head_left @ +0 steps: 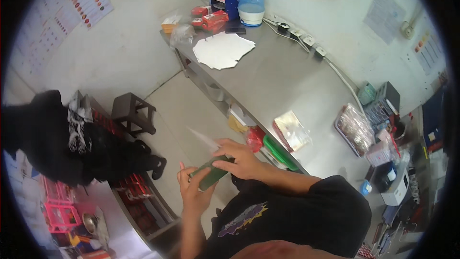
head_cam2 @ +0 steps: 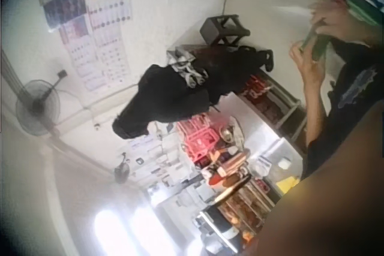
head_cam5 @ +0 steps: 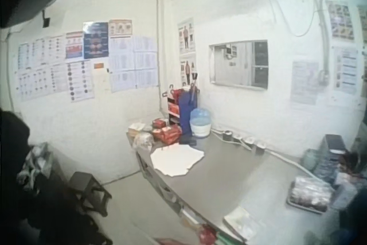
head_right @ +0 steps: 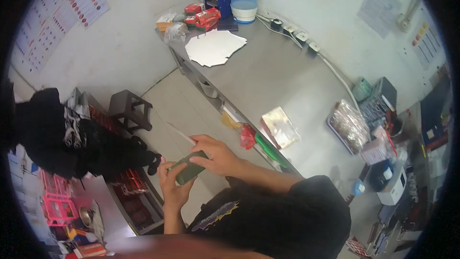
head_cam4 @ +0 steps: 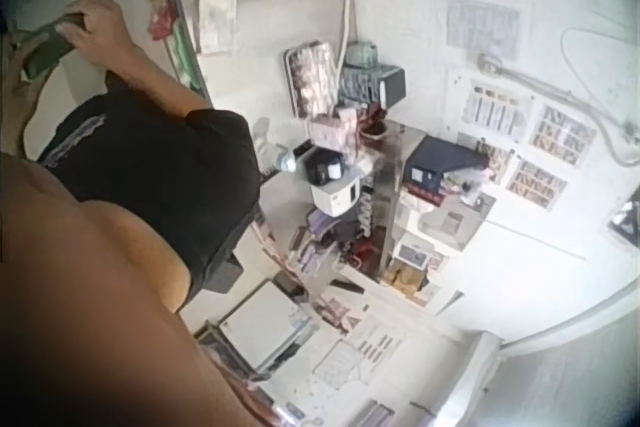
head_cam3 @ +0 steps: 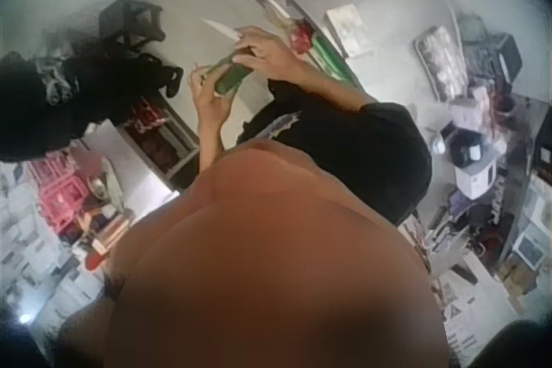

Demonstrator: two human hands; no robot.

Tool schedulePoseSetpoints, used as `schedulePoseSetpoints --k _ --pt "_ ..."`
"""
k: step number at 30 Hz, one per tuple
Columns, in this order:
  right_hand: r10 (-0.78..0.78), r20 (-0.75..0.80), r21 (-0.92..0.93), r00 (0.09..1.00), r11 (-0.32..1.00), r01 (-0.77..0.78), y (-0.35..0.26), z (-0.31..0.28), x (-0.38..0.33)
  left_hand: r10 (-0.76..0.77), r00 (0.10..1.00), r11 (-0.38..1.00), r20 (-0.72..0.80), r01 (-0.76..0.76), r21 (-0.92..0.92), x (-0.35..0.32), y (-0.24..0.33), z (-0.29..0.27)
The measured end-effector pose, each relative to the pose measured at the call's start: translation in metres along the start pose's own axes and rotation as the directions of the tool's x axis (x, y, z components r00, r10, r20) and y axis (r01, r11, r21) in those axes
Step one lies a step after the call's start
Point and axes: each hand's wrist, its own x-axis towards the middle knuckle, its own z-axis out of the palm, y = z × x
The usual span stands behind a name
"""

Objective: The person assembles red and white cardboard boxes by folding flat sheets into shape. They handle the boxes one at a time, folding the flaps and securing the structure. The person also briefly handles a white egg from a cooler and a green packet before returning to box assembly.

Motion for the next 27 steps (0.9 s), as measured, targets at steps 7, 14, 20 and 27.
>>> schedulePoseSetpoints --k 7,14,20,27 --pt "-0.062 0.034 0.128 0.997 0.990 0.058 0.078 -0.030 0.125 -0.204 0.975 0.846 -0.093 0.223 0.485 0.106 -0.077 -0.005" --pt "0.742 -0.037 0.744 0.670 0.468 -0.478 0.209 -0.095 0.219 -0.032 0.979 0.994 -0.201 0.053 0.100 0.172 -0.184 -0.009" --pt "0.672 0.391 0.726 0.629 0.195 -0.660 0.256 -0.120 0.289 0.084 0.996 0.996 -0.012 -0.084 -0.012 0.254 -0.291 -0.001" --pt "0.748 0.229 0.541 0.623 0.435 -0.720 0.248 -0.106 0.378 0.095 0.978 0.985 0.187 -0.065 -0.160 0.385 -0.418 0.029"
